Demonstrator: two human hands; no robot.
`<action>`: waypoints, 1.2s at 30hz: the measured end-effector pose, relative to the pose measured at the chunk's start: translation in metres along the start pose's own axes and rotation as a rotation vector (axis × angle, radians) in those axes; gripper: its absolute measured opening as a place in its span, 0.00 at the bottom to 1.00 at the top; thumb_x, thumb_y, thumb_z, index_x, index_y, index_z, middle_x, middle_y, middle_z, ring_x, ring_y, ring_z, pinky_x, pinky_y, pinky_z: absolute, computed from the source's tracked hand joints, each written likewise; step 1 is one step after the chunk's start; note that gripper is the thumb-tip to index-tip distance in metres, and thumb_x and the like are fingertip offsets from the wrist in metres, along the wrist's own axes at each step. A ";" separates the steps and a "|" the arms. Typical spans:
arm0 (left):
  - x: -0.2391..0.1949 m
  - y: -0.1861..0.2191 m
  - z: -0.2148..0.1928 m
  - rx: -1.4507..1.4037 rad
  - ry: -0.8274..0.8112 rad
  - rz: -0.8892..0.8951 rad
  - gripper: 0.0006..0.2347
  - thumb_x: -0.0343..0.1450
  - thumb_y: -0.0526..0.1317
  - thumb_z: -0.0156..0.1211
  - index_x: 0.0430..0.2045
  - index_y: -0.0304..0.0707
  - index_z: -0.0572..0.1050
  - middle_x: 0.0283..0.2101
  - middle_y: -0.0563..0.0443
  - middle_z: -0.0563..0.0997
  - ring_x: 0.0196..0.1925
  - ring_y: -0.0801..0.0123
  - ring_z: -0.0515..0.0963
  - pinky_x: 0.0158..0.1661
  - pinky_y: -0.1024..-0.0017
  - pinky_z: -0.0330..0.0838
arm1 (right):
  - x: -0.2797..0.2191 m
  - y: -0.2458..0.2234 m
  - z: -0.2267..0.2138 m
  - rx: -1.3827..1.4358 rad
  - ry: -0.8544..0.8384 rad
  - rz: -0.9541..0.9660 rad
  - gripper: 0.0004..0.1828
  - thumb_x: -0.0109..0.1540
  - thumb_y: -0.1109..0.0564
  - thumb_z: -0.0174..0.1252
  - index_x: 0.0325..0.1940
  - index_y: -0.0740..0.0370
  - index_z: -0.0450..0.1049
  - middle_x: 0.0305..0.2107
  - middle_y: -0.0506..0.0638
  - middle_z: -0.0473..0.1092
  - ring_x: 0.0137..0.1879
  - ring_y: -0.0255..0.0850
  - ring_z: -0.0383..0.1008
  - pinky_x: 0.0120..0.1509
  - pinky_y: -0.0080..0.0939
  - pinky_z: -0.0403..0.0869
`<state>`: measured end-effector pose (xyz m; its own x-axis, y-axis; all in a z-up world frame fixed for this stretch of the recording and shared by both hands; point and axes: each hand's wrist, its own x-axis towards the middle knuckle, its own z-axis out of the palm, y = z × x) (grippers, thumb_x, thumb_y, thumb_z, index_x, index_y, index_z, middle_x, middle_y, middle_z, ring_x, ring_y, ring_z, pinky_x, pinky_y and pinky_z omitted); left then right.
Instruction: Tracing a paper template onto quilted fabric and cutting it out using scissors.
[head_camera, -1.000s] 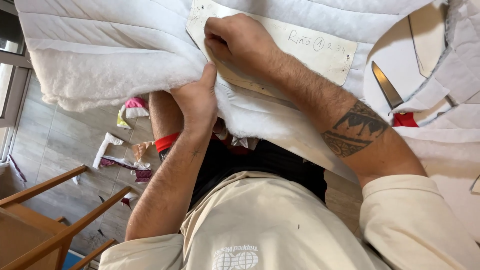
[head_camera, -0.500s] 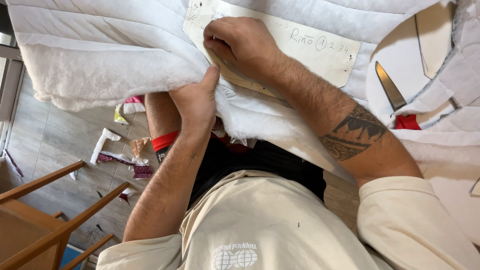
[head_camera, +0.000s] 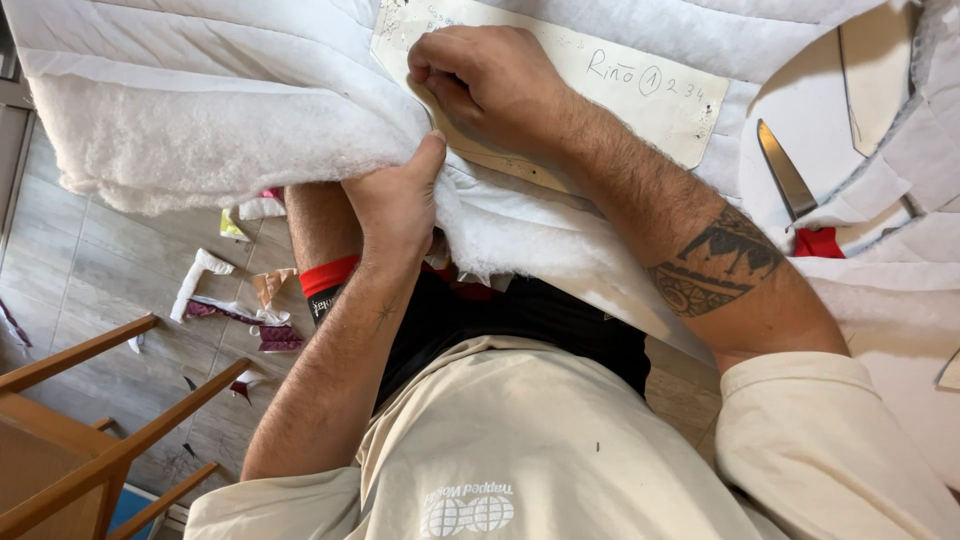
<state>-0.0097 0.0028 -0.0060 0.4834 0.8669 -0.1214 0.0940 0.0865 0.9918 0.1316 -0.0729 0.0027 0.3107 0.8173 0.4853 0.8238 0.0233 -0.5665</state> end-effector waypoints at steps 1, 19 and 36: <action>0.000 0.000 0.000 0.000 0.001 -0.001 0.19 0.58 0.28 0.70 0.43 0.26 0.78 0.45 0.47 0.84 0.48 0.67 0.84 0.52 0.71 0.80 | 0.000 0.000 0.000 0.001 -0.002 0.000 0.03 0.66 0.64 0.54 0.39 0.59 0.72 0.31 0.46 0.75 0.35 0.46 0.74 0.32 0.46 0.66; -0.032 0.034 -0.029 -0.154 0.021 -0.199 0.29 0.58 0.27 0.73 0.54 0.20 0.69 0.57 0.36 0.80 0.56 0.57 0.83 0.58 0.67 0.81 | 0.011 0.006 -0.013 0.126 -0.090 0.289 0.02 0.62 0.58 0.51 0.38 0.56 0.69 0.30 0.47 0.78 0.34 0.44 0.75 0.37 0.46 0.69; -0.080 0.020 -0.072 0.137 -0.200 0.900 0.12 0.76 0.33 0.57 0.50 0.30 0.64 0.53 0.42 0.62 0.52 0.56 0.64 0.46 0.68 0.64 | -0.258 -0.103 -0.226 -0.654 -0.194 0.765 0.08 0.63 0.63 0.65 0.46 0.68 0.83 0.37 0.54 0.80 0.40 0.45 0.79 0.49 0.46 0.76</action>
<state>-0.1096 -0.0299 0.0260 0.5637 0.4775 0.6739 -0.2934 -0.6470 0.7038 0.0739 -0.4161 0.0866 0.8274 0.5616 -0.0021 0.5525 -0.8146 -0.1767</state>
